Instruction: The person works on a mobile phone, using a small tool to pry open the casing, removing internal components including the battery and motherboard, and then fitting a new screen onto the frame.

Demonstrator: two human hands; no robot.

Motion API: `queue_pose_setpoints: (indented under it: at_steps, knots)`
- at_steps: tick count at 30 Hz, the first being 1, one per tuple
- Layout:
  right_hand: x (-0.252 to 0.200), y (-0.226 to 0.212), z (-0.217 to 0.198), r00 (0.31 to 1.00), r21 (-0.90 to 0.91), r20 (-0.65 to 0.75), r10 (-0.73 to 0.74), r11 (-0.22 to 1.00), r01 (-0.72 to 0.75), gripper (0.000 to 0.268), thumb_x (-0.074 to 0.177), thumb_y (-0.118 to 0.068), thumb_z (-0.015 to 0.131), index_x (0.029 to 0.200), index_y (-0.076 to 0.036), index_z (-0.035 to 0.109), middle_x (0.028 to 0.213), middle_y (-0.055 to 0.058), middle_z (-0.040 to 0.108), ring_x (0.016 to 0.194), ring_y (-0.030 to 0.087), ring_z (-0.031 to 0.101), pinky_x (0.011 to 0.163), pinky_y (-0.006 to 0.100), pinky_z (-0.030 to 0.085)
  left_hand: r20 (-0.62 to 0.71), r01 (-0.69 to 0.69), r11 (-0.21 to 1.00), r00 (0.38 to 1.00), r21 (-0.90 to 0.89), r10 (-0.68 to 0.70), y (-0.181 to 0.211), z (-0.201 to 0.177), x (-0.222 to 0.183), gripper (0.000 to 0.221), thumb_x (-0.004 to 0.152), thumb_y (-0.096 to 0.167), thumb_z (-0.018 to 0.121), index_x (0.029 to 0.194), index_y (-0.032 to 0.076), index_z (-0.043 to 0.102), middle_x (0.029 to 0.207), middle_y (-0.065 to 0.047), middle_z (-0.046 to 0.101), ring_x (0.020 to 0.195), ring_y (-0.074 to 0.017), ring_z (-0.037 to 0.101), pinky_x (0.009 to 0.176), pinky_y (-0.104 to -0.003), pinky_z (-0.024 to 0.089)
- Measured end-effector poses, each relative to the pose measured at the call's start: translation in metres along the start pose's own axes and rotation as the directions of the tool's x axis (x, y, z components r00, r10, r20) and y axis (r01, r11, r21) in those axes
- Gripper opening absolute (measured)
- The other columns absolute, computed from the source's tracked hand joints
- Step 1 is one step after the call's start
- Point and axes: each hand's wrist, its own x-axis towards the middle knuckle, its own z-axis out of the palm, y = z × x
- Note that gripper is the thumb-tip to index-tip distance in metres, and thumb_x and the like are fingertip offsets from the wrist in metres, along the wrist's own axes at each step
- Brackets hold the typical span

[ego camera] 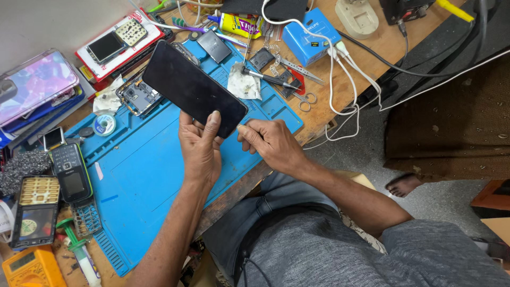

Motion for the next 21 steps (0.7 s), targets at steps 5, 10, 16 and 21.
queue_pose_setpoints:
  at_steps: [5,10,16,21]
  knots:
    - [-0.002,0.002,0.0,1.0,0.049,0.002,0.003,0.999,-0.003,0.04,0.104,-0.033,0.056,0.087,-0.002,0.074,0.066,0.005,0.071,0.06,0.011,0.068,0.054,0.027,0.054,-0.005,-0.033,0.997,0.999,0.067,0.034,-0.004,-0.002,0.0,0.053,0.099,0.009,0.076,0.146,0.01,0.051,0.11,-0.001,0.068,0.094,-0.0087,0.065,0.07,-0.024,0.053]
    - [0.008,0.007,-0.019,0.995,0.011,-0.021,0.093,0.996,-0.093,0.031,0.096,-0.028,0.072,0.096,0.003,0.071,0.076,0.007,0.074,0.066,0.008,0.066,0.057,0.026,0.052,0.07,-0.034,0.993,0.997,0.115,0.026,-0.007,-0.003,-0.002,0.048,0.095,0.012,0.077,0.138,0.007,0.056,0.107,-0.003,0.072,0.089,-0.0079,0.066,0.072,-0.022,0.054]
    - [0.013,0.009,-0.022,0.999,0.334,-0.004,-0.035,0.942,0.035,0.03,0.099,-0.02,0.071,0.118,0.003,0.069,0.101,0.004,0.076,0.088,0.005,0.07,0.076,0.022,0.058,0.17,-0.04,0.976,0.985,0.215,0.002,-0.009,-0.003,-0.001,0.043,0.095,0.016,0.078,0.133,0.005,0.061,0.11,-0.001,0.071,0.099,-0.0064,0.066,0.089,-0.023,0.057]
    - [0.005,0.006,-0.017,0.999,0.376,0.045,0.005,0.926,-0.021,0.028,0.096,-0.018,0.071,0.116,0.002,0.069,0.1,0.002,0.075,0.087,0.003,0.069,0.076,0.021,0.058,0.092,-0.029,0.999,0.995,0.016,0.027,0.005,-0.013,0.009,0.03,0.096,0.018,0.075,0.121,0.007,0.062,0.108,-0.002,0.073,0.095,-0.0082,0.068,0.081,-0.024,0.055]
